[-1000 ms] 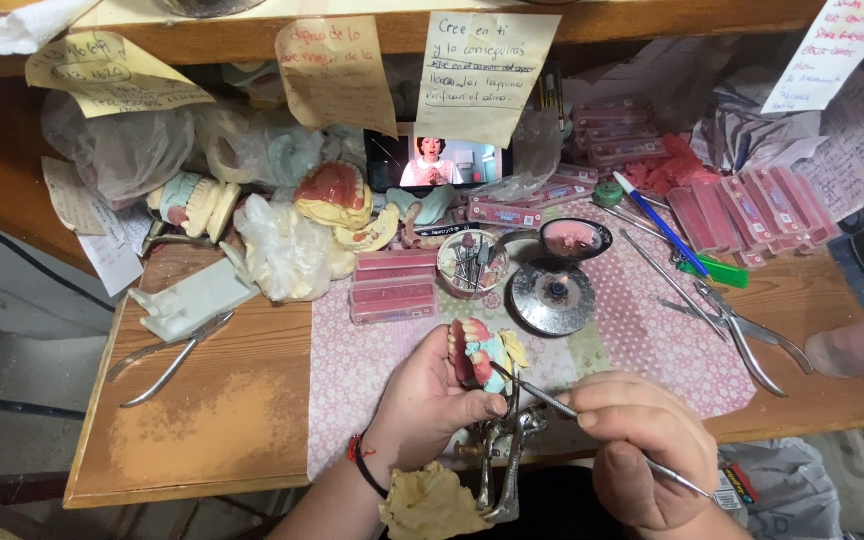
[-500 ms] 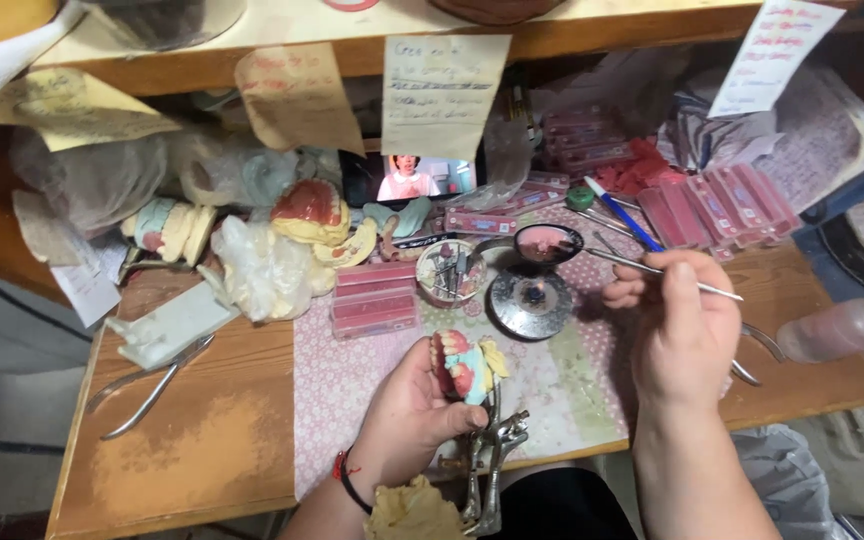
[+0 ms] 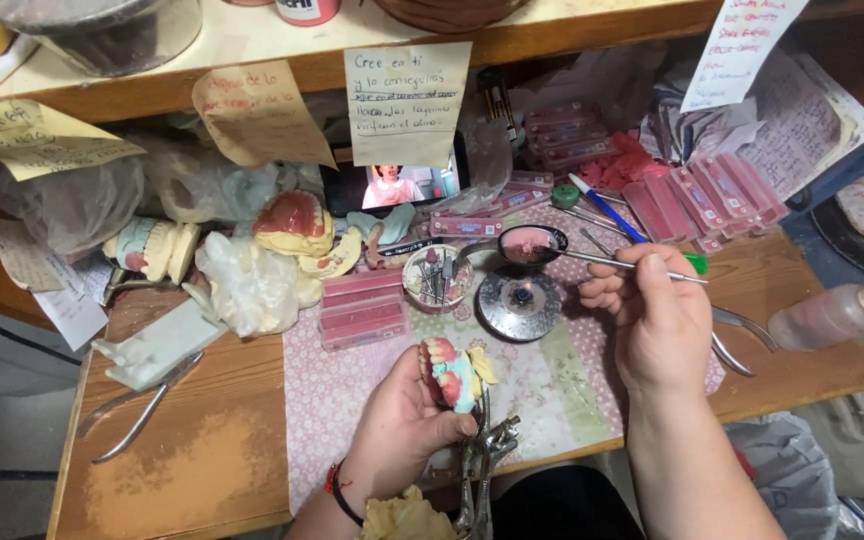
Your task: Refining the contours and surface of a dental prosthesis using a hand carving tool at a laboratory bench.
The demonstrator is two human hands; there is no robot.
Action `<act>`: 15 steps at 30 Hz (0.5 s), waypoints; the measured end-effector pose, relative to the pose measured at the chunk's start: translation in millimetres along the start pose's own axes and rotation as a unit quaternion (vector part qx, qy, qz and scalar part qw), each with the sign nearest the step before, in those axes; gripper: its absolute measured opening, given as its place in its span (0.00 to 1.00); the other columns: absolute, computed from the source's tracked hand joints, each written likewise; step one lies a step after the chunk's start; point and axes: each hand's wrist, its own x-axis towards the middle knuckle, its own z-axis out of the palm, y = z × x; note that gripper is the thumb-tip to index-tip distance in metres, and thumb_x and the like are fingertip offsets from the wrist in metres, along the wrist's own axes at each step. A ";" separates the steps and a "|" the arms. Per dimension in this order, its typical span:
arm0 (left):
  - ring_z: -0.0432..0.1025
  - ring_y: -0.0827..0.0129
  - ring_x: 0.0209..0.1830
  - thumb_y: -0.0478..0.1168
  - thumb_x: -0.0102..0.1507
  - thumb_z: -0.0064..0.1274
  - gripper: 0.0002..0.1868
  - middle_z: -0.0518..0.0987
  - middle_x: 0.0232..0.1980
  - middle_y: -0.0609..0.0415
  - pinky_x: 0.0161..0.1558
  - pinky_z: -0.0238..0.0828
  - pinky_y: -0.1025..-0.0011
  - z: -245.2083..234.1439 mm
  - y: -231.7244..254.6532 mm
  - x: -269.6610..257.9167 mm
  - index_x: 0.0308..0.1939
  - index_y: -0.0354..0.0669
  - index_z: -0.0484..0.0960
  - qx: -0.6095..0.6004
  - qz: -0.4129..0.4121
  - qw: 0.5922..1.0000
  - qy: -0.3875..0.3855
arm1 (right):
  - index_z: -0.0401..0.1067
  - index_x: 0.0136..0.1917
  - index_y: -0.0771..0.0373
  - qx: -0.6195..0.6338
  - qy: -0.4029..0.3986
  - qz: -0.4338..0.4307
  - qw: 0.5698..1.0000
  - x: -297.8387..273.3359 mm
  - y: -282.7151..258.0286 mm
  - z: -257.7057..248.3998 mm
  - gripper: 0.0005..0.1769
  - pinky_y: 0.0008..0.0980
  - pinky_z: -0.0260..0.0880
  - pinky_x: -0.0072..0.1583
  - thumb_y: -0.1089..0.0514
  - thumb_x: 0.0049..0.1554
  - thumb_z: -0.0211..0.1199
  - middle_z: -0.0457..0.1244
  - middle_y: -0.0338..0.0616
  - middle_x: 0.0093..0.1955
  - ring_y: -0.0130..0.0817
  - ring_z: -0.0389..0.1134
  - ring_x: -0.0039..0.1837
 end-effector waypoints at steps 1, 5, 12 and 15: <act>0.79 0.60 0.56 0.47 0.45 0.75 0.48 0.82 0.56 0.46 0.58 0.79 0.63 -0.8 -1.2 0.2 0.66 0.37 0.69 0.000 -0.001 1.000 0.000 | 0.69 0.54 0.65 0.000 0.000 0.000 1.000 -0.1 0.4 -1.2 0.16 0.28 0.76 0.42 0.48 0.66 0.59 0.69 0.59 0.43 0.40 0.73 0.39; 0.78 0.61 0.55 0.46 0.47 0.75 0.47 0.81 0.55 0.46 0.57 0.79 0.64 -2.5 -5.1 1.5 0.66 0.37 0.69 0.001 0.009 1.000 -0.004 | 0.71 0.52 0.65 0.045 0.009 0.023 0.999 1.0 3.1 -6.9 0.15 0.28 0.75 0.40 0.49 0.66 0.59 0.69 0.59 0.40 0.43 0.73 0.38; 0.79 0.61 0.57 0.49 0.45 0.74 0.49 0.82 0.57 0.47 0.59 0.80 0.63 4.4 7.5 -1.6 0.66 0.37 0.68 0.029 -0.007 1.000 0.001 | 0.69 0.48 0.65 0.031 0.000 0.039 0.999 -7.7 10.5 -9.8 0.11 0.29 0.72 0.35 0.55 0.65 0.55 0.69 0.57 0.36 0.41 0.70 0.31; 0.79 0.62 0.56 0.52 0.44 0.74 0.50 0.82 0.55 0.49 0.59 0.80 0.64 5.7 9.8 -2.4 0.66 0.38 0.70 0.041 -0.012 0.999 0.010 | 0.70 0.48 0.66 0.020 0.007 0.041 0.999 -6.4 12.4 -9.6 0.11 0.28 0.71 0.34 0.55 0.65 0.55 0.68 0.57 0.36 0.41 0.70 0.31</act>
